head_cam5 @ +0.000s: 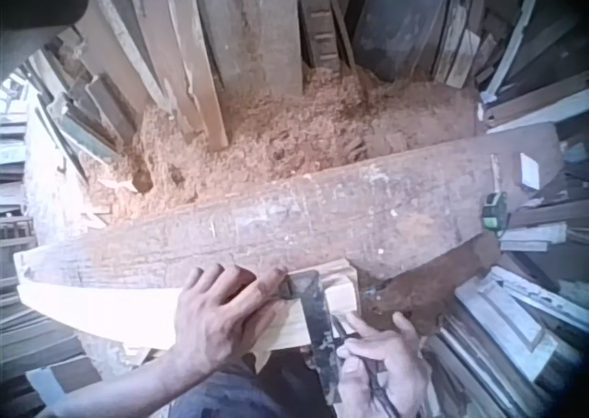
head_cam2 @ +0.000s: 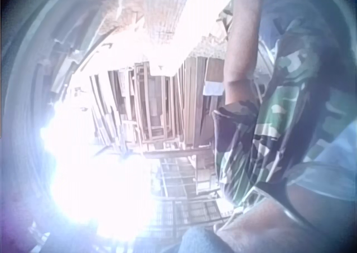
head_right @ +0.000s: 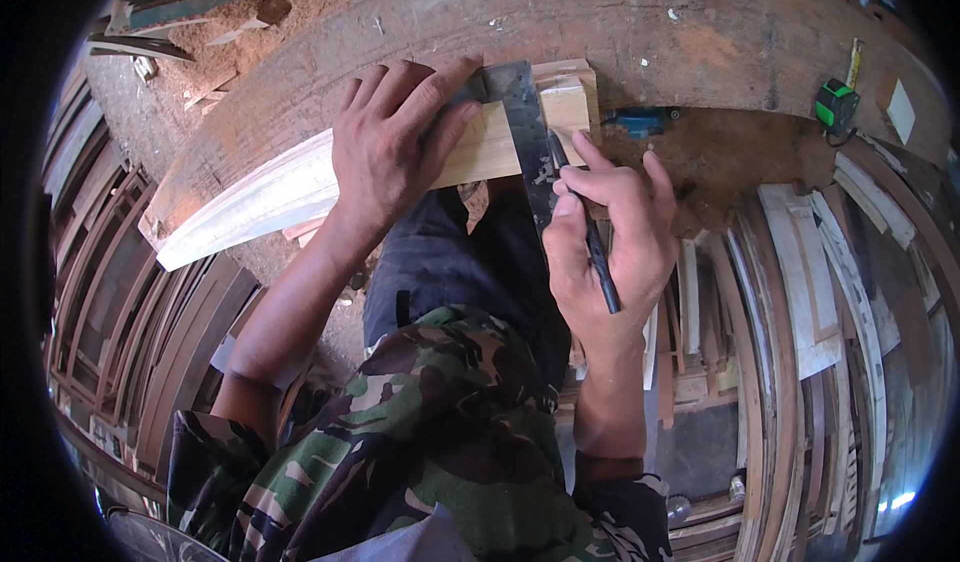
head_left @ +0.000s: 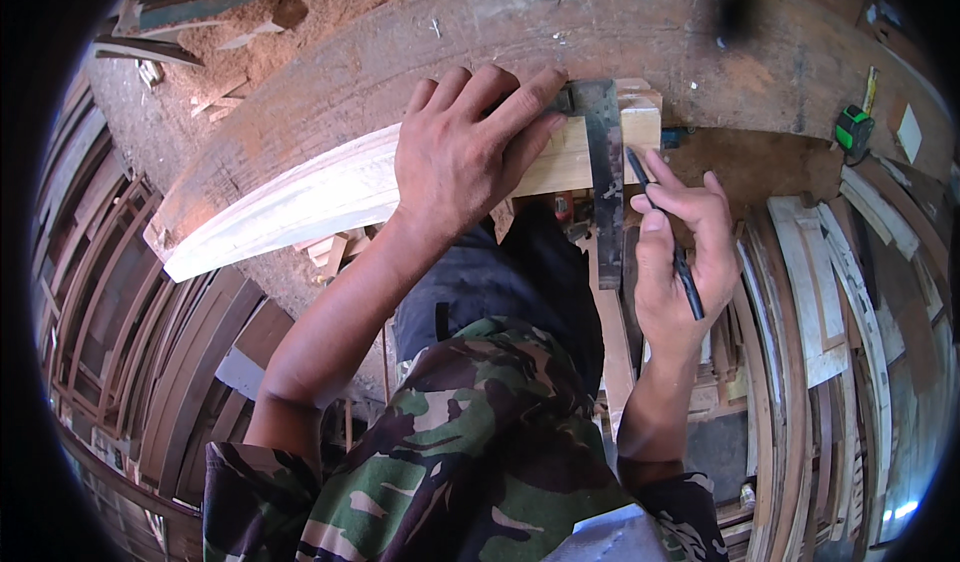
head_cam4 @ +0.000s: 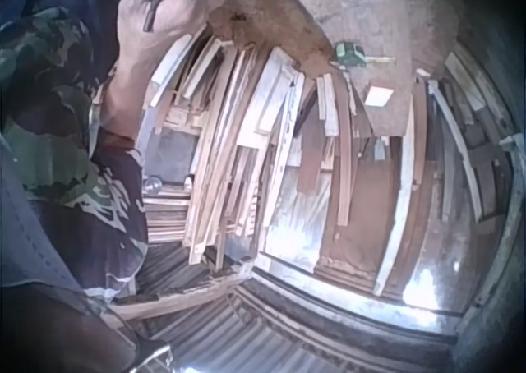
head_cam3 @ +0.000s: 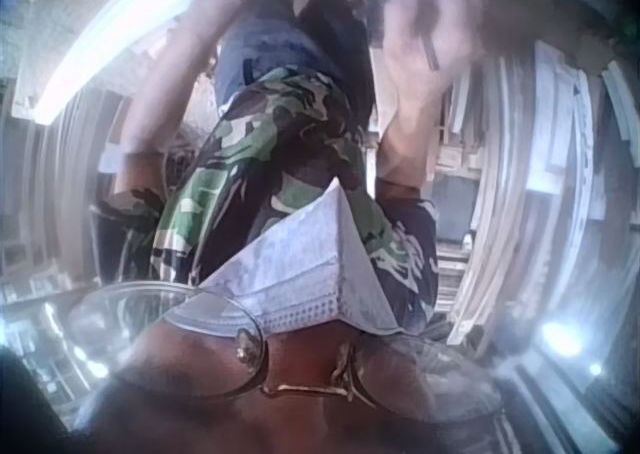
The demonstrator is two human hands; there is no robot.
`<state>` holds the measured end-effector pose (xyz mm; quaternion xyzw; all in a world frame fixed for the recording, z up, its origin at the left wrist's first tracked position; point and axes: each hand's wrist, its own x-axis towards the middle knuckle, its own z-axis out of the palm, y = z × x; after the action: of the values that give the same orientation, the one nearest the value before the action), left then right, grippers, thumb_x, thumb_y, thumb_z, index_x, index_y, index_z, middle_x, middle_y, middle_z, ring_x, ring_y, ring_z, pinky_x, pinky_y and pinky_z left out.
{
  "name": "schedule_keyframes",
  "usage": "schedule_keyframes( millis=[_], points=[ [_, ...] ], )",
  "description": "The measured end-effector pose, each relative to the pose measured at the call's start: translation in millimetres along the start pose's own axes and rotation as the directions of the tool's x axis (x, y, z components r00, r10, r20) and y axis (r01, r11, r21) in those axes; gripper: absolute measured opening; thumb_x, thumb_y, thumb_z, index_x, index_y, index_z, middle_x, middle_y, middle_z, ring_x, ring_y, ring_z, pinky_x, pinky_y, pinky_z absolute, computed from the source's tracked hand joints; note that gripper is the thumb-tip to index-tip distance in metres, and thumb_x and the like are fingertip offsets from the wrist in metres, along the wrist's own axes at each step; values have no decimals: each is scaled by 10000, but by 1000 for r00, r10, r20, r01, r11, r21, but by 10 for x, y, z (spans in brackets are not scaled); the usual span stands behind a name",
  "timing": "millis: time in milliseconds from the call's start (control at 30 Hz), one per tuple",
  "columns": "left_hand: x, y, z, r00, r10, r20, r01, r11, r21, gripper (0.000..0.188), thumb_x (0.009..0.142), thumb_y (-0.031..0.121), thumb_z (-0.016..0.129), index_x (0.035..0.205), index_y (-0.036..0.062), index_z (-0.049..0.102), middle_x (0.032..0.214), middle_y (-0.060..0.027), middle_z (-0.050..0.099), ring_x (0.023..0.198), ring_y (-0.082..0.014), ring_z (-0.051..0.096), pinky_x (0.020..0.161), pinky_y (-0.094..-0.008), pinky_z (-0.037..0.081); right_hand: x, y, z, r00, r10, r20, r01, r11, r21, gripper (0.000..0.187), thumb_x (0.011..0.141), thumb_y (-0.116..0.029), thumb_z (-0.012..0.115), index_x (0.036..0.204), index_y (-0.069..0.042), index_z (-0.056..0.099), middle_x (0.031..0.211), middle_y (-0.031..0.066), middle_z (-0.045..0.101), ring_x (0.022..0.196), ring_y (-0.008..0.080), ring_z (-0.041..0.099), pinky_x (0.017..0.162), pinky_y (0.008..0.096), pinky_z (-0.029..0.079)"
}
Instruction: The person uses a square and a pencil to mark lines on a piece of wood. They reposition the tool to draw different marks across the surface.
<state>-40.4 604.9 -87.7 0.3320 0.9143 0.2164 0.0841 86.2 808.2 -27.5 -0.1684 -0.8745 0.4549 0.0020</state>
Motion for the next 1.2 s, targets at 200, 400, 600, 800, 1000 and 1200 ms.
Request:
schedule_keyframes(
  millis=[200,400,600,800,1000,1200],
  points=[
    [66,95,63,999,-7,-41,5,1000,-29,423,944,277,827,1355,209,756,1001,-13,682,931,-245,654,819,-392,489,-64,7,-2,996,69,-52,-64,993,102,198,1103,-106,621,1261,11,638,1106,132,792,1164,247,757,1280,575,337],
    [50,59,147,998,12,-69,-14,1000,-15,415,977,376,793,1370,268,710,970,11,630,926,-220,622,791,-387,448,-73,44,32,991,97,-92,-85,988,130,203,1024,-62,702,1220,-14,679,1113,159,814,1218,333,773,1238,598,377],
    [54,52,167,998,12,-67,-13,1000,-16,414,986,389,785,1376,273,709,969,10,629,923,-218,623,791,-388,450,-56,49,54,992,73,-103,-58,988,141,212,1018,-56,705,1225,-23,679,1113,158,820,1204,325,778,1235,589,382],
    [59,68,140,999,3,-50,-3,1000,-3,414,992,400,781,1382,279,712,964,13,632,921,-217,625,795,-384,454,-42,63,48,994,48,-98,-39,996,84,235,1005,-59,714,1238,-37,687,1129,141,826,1175,318,787,1233,584,388],
    [58,55,136,999,6,-46,-6,1000,-5,406,1002,411,775,1381,279,716,968,11,637,924,-217,626,796,-383,455,-22,35,15,999,12,-44,-12,1000,19,217,1087,-97,663,1277,6,681,1202,136,799,1121,230,764,1259,568,383],
    [56,58,154,998,14,-61,-14,1000,-2,399,1005,413,771,1377,278,721,966,11,640,926,-213,627,793,-382,452,-10,37,42,995,53,-84,-52,999,16,216,1020,-85,730,1233,-55,746,1160,111,835,1152,290,797,1217,566,407]
  ],
)
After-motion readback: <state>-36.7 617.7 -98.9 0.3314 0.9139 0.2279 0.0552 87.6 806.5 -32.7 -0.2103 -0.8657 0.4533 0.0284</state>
